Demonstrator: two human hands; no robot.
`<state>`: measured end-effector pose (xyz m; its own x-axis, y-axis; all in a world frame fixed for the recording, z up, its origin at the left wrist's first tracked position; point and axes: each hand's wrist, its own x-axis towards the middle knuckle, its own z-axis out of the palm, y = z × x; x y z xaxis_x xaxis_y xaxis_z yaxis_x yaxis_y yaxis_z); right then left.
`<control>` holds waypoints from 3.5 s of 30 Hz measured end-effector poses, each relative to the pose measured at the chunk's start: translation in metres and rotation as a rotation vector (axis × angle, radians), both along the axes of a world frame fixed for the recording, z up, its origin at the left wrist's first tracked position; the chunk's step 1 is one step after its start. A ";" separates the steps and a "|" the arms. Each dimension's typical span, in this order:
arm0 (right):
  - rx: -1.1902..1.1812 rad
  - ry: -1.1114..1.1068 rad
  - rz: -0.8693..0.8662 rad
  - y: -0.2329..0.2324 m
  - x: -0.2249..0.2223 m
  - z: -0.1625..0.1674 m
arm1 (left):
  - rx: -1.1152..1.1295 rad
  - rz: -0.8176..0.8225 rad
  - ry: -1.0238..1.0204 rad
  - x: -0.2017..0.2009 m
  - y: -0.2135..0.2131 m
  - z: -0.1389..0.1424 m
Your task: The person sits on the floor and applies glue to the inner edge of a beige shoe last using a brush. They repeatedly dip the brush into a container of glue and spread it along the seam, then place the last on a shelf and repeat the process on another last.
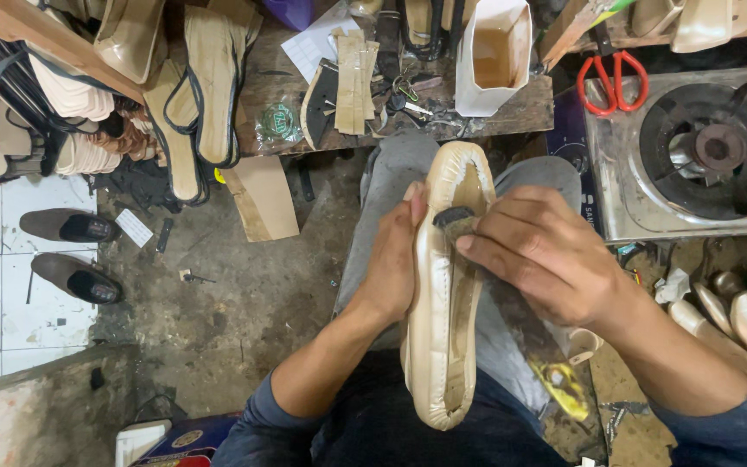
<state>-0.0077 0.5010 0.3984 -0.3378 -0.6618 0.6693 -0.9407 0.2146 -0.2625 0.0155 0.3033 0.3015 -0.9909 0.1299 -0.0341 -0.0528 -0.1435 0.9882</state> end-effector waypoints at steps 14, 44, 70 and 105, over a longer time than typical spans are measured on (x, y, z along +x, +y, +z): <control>0.095 0.050 0.074 0.003 0.005 -0.004 | 0.429 -0.066 -0.322 -0.005 0.004 0.007; -0.187 -0.809 -0.201 0.008 0.019 -0.012 | -0.126 -0.119 0.054 -0.006 -0.006 0.006; 0.096 -0.119 0.026 -0.013 0.006 0.003 | 0.203 -0.110 -0.255 -0.006 -0.008 -0.013; -0.482 -0.750 -0.532 0.003 -0.061 -0.028 | 0.618 -0.028 -0.152 -0.016 -0.030 -0.037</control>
<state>-0.0689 0.5035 0.3704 -0.9469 -0.0227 0.3208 -0.3146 0.2716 -0.9095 -0.0004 0.2737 0.2643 -0.9768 0.1965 -0.0849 -0.1983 -0.6813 0.7046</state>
